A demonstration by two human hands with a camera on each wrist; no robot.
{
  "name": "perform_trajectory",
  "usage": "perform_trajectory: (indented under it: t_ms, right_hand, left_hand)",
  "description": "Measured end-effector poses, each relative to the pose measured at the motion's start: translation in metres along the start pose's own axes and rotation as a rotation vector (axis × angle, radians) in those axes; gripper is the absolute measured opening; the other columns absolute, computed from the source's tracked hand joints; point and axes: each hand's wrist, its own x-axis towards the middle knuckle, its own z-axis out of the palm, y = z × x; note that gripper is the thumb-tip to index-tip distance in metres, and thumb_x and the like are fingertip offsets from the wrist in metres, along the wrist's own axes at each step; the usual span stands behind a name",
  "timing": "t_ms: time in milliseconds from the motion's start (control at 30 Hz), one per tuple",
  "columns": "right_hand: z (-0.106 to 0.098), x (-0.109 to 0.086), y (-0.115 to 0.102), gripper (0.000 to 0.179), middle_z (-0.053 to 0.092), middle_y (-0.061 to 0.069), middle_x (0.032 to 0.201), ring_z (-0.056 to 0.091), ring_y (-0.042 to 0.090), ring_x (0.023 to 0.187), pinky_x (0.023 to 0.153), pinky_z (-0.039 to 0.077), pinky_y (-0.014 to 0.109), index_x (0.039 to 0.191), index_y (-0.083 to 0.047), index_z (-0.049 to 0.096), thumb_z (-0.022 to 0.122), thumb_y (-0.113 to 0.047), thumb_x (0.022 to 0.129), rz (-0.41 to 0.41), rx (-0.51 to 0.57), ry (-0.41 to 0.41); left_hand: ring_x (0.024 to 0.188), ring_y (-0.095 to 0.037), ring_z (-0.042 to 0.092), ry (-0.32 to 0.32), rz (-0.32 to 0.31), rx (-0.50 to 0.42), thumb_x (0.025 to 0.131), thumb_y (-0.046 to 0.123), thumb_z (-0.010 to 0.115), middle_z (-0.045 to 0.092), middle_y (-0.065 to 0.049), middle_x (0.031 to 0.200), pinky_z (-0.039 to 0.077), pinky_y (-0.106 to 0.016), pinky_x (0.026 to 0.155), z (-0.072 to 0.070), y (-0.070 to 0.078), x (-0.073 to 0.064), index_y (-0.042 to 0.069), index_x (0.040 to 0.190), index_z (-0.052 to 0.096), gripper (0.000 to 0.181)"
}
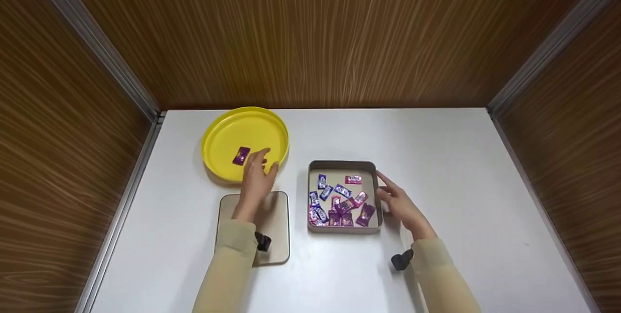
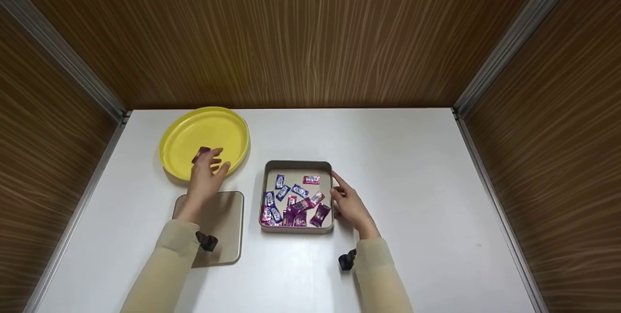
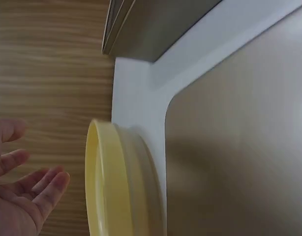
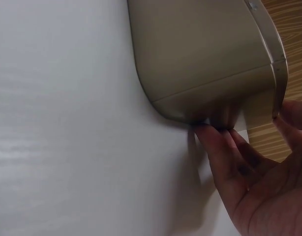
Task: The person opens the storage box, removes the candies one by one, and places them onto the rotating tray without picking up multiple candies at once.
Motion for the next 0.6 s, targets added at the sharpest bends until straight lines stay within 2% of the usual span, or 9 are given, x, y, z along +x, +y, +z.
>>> perform_trajectory:
  t_ms: [167, 233, 400, 500, 600]
  right_hand:
    - [0.000, -0.002, -0.005, 0.058, 0.039, 0.027, 0.146, 0.036, 0.046, 0.135, 0.102, 0.032, 0.066, 0.157, -0.026, 0.022, 0.044, -0.019, 0.105, 0.008, 0.012, -0.010]
    - [0.001, -0.008, -0.013, 0.057, 0.039, 0.029, 0.145, 0.037, 0.046, 0.134, 0.102, 0.033, 0.065, 0.158, -0.022, 0.021, 0.043, -0.017, 0.105, 0.007, 0.004, -0.014]
    - [0.000, -0.009, -0.012, 0.056, 0.039, 0.029, 0.145, 0.037, 0.047, 0.133, 0.101, 0.037, 0.063, 0.158, -0.022, 0.021, 0.043, -0.019, 0.105, -0.010, 0.005, -0.016]
    - [0.000, -0.003, -0.002, 0.056, 0.040, 0.027, 0.145, 0.039, 0.045, 0.132, 0.100, 0.038, 0.062, 0.157, -0.026, 0.023, 0.044, -0.022, 0.105, -0.015, 0.008, -0.003]
    - [0.001, -0.002, -0.001, 0.056, 0.041, 0.026, 0.145, 0.040, 0.045, 0.132, 0.099, 0.040, 0.061, 0.157, -0.028, 0.023, 0.044, -0.022, 0.105, -0.015, 0.003, 0.004]
  left_hand:
    - [0.131, -0.034, 0.044, -0.139, 0.016, 0.099, 0.092, 0.022, 0.069, 0.047, -0.019, 0.143, 0.034, -0.045, 0.110, 0.017, 0.018, -0.014, 0.005, 0.141, 0.051, 0.055]
    - [0.134, -0.033, 0.042, -0.196, 0.040, 0.138, 0.091, 0.027, 0.070, 0.045, -0.018, 0.146, 0.031, -0.045, 0.112, 0.023, 0.026, -0.021, 0.008, 0.142, 0.051, 0.057]
    - [0.128, -0.031, 0.048, -0.311, 0.184, 0.182, 0.087, 0.027, 0.075, 0.051, -0.014, 0.139, 0.036, -0.044, 0.108, 0.039, 0.041, -0.036, 0.008, 0.135, 0.057, 0.055]
    - [0.124, -0.028, 0.052, -0.399, 0.281, 0.210, 0.086, 0.023, 0.076, 0.055, -0.012, 0.134, 0.039, -0.041, 0.106, 0.047, 0.047, -0.042, 0.007, 0.131, 0.060, 0.050]
    - [0.122, -0.027, 0.054, -0.486, 0.341, 0.242, 0.086, 0.020, 0.076, 0.056, -0.009, 0.131, 0.041, -0.039, 0.105, 0.053, 0.052, -0.046, 0.008, 0.127, 0.062, 0.046]
